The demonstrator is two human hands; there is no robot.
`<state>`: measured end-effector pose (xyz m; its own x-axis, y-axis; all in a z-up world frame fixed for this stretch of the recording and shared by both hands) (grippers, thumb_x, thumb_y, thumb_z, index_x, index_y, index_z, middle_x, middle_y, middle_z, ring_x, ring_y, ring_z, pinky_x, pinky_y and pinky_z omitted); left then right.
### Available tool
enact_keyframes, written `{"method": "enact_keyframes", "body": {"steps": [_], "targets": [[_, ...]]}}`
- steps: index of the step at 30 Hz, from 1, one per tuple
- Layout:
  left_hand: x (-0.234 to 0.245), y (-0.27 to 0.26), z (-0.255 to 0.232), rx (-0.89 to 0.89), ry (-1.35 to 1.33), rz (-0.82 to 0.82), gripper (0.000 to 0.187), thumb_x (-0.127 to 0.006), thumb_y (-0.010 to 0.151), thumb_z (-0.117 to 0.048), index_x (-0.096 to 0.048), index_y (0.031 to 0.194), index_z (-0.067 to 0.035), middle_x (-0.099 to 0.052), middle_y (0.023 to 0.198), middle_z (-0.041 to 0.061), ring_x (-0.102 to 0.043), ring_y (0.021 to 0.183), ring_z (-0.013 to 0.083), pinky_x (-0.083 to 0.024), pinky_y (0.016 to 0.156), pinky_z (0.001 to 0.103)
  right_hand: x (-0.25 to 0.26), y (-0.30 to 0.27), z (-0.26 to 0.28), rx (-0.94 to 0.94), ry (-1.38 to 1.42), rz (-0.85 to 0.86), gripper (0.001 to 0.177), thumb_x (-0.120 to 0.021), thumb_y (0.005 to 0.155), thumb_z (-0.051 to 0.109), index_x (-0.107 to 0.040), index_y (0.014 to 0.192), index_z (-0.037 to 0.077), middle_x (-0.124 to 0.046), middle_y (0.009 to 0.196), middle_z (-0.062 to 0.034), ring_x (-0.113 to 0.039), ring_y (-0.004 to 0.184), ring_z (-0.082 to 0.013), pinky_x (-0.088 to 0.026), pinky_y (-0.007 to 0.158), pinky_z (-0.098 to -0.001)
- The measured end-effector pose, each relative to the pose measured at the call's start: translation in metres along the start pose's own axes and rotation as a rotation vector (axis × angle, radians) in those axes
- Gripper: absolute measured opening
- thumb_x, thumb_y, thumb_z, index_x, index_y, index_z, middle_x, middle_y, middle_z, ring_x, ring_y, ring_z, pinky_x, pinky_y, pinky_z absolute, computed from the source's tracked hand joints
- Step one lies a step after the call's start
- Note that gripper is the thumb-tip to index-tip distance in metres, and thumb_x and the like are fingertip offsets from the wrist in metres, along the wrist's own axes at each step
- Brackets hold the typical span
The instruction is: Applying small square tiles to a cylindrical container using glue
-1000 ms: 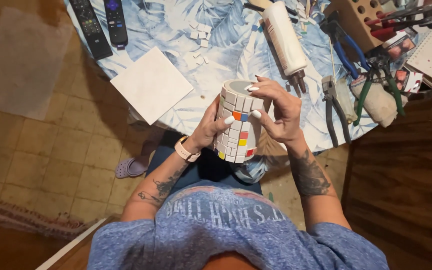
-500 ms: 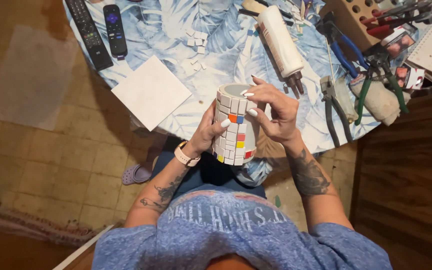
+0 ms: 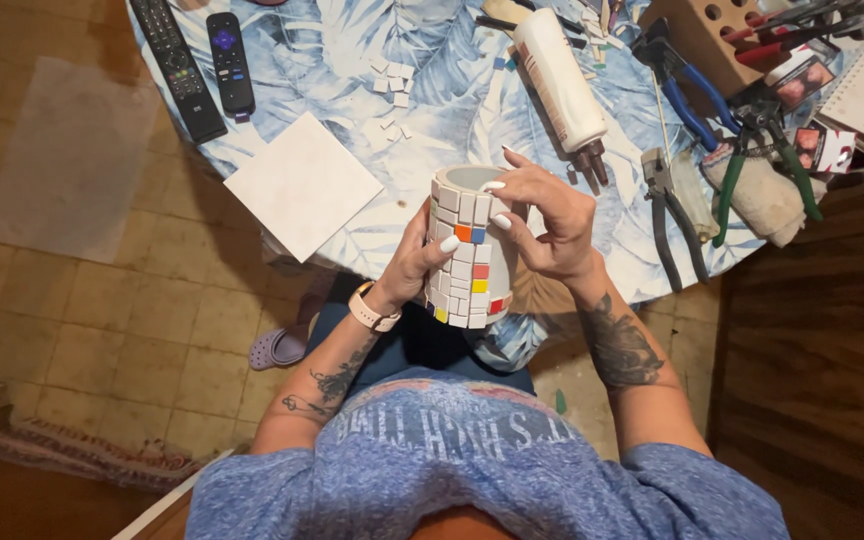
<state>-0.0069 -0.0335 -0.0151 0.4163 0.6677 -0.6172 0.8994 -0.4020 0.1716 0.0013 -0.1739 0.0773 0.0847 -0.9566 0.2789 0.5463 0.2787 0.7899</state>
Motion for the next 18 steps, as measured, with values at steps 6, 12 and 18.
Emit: {"method": "enact_keyframes", "body": {"steps": [6,12,18], "targets": [[0.0044,0.0002,0.0037,0.007,-0.016,0.002,0.059,-0.061,0.074,-0.024,-0.036,0.126,-0.011,-0.053,0.108,0.005,-0.050,0.094,0.0103,-0.046,0.080,0.031,0.0000,-0.0008,-0.0024,0.009,-0.025,-0.002,0.018,-0.060,0.078,0.005,-0.058,0.087,-0.010,-0.059,0.078,-0.0194,-0.059,0.070,-0.0303,-0.040,0.083,-0.0548],[0.0037,0.0003,0.0019,0.011,-0.009,-0.006,0.058,-0.060,0.075,-0.022,-0.036,0.126,-0.011,-0.053,0.107,0.005,-0.049,0.092,0.0109,-0.046,0.080,0.031,0.0009,0.0004,-0.0033,-0.013,-0.025,0.006,0.018,-0.060,0.079,0.007,-0.058,0.087,-0.009,-0.059,0.077,-0.0180,-0.057,0.065,-0.0266,-0.040,0.083,-0.0541],[0.0042,0.0015,0.0026,0.017,-0.009,-0.002,0.057,-0.060,0.075,-0.022,-0.036,0.125,-0.011,-0.053,0.107,0.005,-0.050,0.092,0.0108,-0.046,0.079,0.031,0.0031,0.0007,-0.0030,-0.035,-0.051,0.018,0.017,-0.060,0.078,0.007,-0.059,0.086,-0.009,-0.058,0.075,-0.0181,-0.058,0.067,-0.0299,-0.041,0.082,-0.0535]]}}
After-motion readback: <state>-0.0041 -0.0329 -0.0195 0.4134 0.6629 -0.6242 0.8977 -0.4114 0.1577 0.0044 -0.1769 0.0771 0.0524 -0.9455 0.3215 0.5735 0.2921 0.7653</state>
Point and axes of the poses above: each hand's wrist, its own y-axis towards the middle knuckle, its own x-axis out of the back of the hand, z = x × y, the point moved 2 cm from there along y, towards the middle knuckle
